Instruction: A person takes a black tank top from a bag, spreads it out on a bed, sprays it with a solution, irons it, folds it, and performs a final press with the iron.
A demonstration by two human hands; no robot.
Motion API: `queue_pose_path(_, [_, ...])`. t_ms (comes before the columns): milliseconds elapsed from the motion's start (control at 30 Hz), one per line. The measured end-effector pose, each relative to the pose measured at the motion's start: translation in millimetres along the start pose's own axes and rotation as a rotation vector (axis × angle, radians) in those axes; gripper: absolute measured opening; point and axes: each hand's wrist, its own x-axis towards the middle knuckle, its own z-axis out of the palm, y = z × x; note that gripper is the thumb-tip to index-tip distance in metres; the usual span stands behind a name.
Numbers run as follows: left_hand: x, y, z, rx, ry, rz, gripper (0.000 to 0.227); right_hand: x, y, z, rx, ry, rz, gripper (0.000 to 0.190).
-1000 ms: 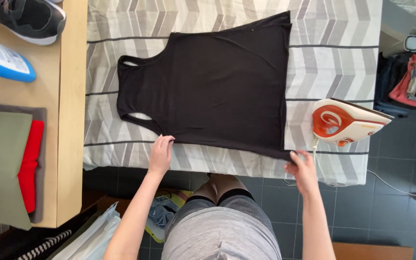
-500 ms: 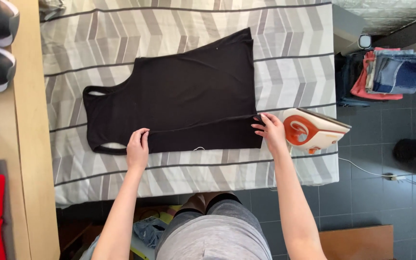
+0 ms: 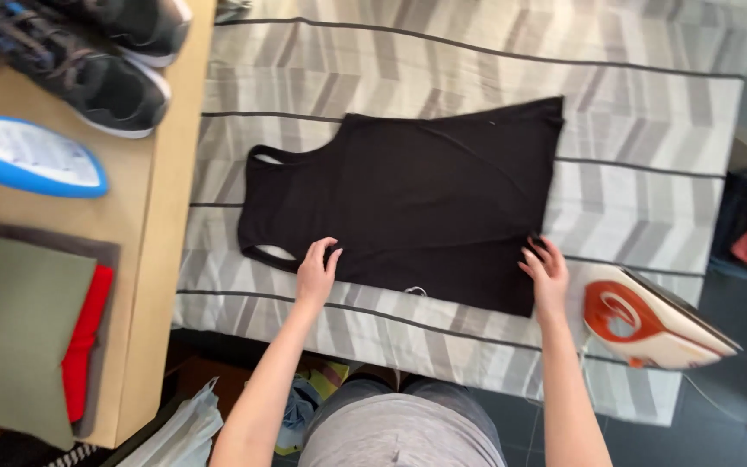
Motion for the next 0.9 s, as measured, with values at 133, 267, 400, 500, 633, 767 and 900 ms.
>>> queue_pose_path(133, [1.8, -2.9, -5.5, 0.070, 0.052, -0.056, 0.026, 2.6, 20.0, -0.8, -0.089, 0.050, -0.109, 0.058])
queue_pose_path(267, [0.3, 20.9, 5.3, 0.273, 0.352, 0.269, 0.031, -31.8, -11.8, 44.0, -0.507, 0.078, -0.550, 0.043])
queue_pose_path(400, [-18.4, 54.7, 60.8, 0.404, 0.122, 0.569, 0.040, -53.7, 45.9, 91.6, -0.785, 0.007, -0.692, 0.064])
queue_pose_path(500, [-22.9, 51.2, 87.4, 0.401, -0.058, 0.715, 0.055, -61.7, 62.9, 106.3, -1.087, -0.181, -0.780, 0.072])
queue_pose_path(633, [-14.1, 15.2, 60.6, 0.469, -0.099, 0.527, 0.072, -45.4, 63.3, 67.7, -1.344, -0.173, -0.621, 0.071])
queue_pose_path(767, [-12.8, -18.4, 9.7, 0.670, -0.039, 0.372, 0.075, -24.6, 52.4, 8.3, -1.364, 0.034, -0.507, 0.068])
queue_pose_path(900, [-15.6, -30.8, -10.7, 0.642, 0.014, 0.300, 0.069, -16.2, 40.1, -3.4, -1.384, 0.154, -0.516, 0.063])
